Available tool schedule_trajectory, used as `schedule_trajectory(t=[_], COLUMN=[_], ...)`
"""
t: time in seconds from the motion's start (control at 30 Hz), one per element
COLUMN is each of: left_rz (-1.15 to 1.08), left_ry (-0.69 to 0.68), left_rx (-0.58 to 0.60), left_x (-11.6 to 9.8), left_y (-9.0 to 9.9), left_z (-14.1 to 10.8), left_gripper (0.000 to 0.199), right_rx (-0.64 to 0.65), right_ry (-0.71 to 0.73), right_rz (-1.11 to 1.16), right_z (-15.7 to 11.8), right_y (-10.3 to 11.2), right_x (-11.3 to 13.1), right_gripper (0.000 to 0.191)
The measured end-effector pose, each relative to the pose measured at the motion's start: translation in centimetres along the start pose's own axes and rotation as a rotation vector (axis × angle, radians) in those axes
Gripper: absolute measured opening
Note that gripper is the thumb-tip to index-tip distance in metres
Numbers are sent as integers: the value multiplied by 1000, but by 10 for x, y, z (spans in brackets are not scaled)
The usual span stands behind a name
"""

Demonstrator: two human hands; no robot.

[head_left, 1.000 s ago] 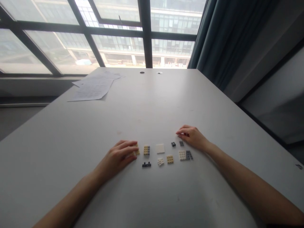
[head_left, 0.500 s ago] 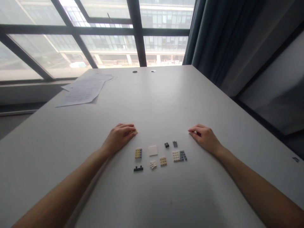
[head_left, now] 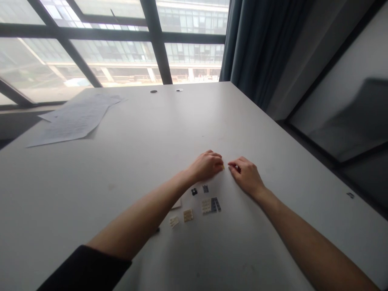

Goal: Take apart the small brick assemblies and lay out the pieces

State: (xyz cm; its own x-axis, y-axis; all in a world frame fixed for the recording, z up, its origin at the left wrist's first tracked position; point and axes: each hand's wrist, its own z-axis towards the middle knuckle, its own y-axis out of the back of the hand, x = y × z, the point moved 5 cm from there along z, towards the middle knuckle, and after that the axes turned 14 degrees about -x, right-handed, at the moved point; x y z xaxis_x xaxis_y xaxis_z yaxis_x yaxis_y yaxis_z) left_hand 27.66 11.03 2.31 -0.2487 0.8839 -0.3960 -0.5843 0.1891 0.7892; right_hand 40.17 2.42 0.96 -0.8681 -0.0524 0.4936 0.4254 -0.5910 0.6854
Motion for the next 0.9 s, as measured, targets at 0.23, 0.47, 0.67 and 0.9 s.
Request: schedule_trajectory(t=[0.23, 0.47, 0.67, 0.9], left_rz=[-30, -41, 0, 44], left_ry=[67, 177, 268, 262], left_rx=[-39, -82, -70, -47], left_x=[7, 5, 23, 25], left_y=[-7, -6, 14, 9], left_z=[0, -8, -23, -19], left_gripper=[21, 47, 51, 46], right_rx=[-45, -66, -118, -56], right_ry=[-40, -76, 4, 162], right_rz=[0, -17, -50, -108], right_z=[2, 3, 0, -3], right_y=[-1, 0, 3, -2], right_x=[-4, -6, 1, 10], right_gripper=[13, 16, 24, 21])
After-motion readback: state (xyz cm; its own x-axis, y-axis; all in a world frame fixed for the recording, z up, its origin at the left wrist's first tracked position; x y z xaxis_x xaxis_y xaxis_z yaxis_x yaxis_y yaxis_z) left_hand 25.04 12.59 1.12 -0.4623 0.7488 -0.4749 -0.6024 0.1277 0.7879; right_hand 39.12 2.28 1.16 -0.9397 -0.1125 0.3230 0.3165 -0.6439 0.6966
